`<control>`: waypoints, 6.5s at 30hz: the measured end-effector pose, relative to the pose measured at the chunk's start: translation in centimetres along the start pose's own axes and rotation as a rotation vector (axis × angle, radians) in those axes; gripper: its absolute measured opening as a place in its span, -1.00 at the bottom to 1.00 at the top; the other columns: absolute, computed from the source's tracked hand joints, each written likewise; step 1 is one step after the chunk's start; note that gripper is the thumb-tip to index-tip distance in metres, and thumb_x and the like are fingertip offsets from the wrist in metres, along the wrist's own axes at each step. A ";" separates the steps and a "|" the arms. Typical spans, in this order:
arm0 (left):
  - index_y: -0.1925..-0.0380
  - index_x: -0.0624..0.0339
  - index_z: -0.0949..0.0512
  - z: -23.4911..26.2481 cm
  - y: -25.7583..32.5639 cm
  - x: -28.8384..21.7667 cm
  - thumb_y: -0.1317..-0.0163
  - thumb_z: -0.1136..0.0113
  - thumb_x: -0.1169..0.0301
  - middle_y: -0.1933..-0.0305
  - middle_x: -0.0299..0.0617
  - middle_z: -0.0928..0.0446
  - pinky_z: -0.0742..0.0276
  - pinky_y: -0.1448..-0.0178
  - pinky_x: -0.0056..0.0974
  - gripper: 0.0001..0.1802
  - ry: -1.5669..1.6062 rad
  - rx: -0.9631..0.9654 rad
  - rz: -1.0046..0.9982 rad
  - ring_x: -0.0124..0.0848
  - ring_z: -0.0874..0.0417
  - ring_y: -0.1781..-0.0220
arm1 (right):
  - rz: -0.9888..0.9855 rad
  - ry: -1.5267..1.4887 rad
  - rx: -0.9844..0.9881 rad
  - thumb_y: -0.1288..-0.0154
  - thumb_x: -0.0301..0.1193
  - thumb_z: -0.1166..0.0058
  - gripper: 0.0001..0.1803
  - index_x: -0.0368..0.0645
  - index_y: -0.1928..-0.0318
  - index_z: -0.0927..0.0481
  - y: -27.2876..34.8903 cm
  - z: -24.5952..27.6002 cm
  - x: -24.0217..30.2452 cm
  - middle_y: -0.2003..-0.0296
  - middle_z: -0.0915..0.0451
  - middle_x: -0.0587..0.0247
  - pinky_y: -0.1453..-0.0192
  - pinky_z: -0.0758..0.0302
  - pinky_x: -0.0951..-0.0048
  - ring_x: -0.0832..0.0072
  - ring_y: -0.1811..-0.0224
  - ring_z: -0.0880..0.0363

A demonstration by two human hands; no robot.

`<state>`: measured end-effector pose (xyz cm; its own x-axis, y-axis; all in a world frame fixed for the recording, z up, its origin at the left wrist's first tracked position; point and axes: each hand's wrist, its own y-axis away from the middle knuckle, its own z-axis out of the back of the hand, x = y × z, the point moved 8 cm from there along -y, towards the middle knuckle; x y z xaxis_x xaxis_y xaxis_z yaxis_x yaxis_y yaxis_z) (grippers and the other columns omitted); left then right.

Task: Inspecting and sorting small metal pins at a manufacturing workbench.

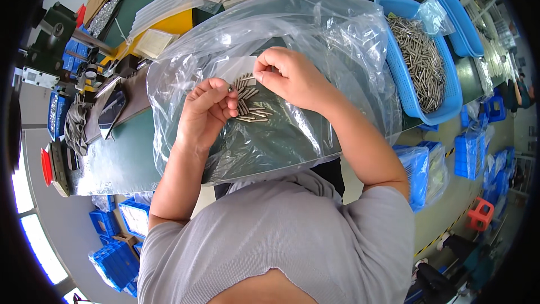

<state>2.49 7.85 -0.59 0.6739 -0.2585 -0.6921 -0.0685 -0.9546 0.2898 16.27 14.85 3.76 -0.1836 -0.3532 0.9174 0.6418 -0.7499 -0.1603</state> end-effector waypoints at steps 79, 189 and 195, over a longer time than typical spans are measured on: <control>0.32 0.28 -0.49 -0.5 0.0 0.6 -0.22 -0.07 0.54 0.37 -0.09 -0.58 -0.59 0.30 -0.33 -0.94 0.033 0.032 0.038 -0.40 -0.61 0.41 | -0.007 0.012 0.019 -0.27 -0.45 -0.04 -0.89 -0.25 0.32 -0.46 0.3 0.0 1.0 0.45 -0.44 0.34 0.30 -0.35 0.56 0.62 0.40 -0.37; 0.37 0.31 -0.50 0.7 0.0 -0.6 -0.21 -0.04 0.53 0.40 -0.06 -0.58 -0.59 0.29 -0.32 -0.93 0.073 -0.049 -0.029 -0.36 -0.61 0.45 | -0.230 0.058 0.051 -0.15 -0.48 -0.12 -0.91 -0.15 0.29 -0.58 -0.1 -1.6 -2.3 0.50 -0.46 0.43 0.40 -0.41 0.45 0.55 0.48 -0.47; 0.37 0.31 -0.49 0.6 0.0 -0.5 -0.21 -0.04 0.53 0.40 -0.06 -0.58 -0.59 0.30 -0.32 -0.93 0.077 -0.032 -0.021 -0.36 -0.61 0.45 | 0.132 0.565 0.040 0.00 -0.44 -0.18 -0.86 -0.05 0.35 -0.58 0.1 -2.3 0.3 0.47 -0.46 0.26 0.37 -0.43 0.30 0.27 0.43 -0.52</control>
<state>1.73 7.89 -0.62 0.7299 -0.2248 -0.6456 -0.0306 -0.9542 0.2977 14.51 13.35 3.20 -0.4618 -0.6943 0.5519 0.7121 -0.6612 -0.2360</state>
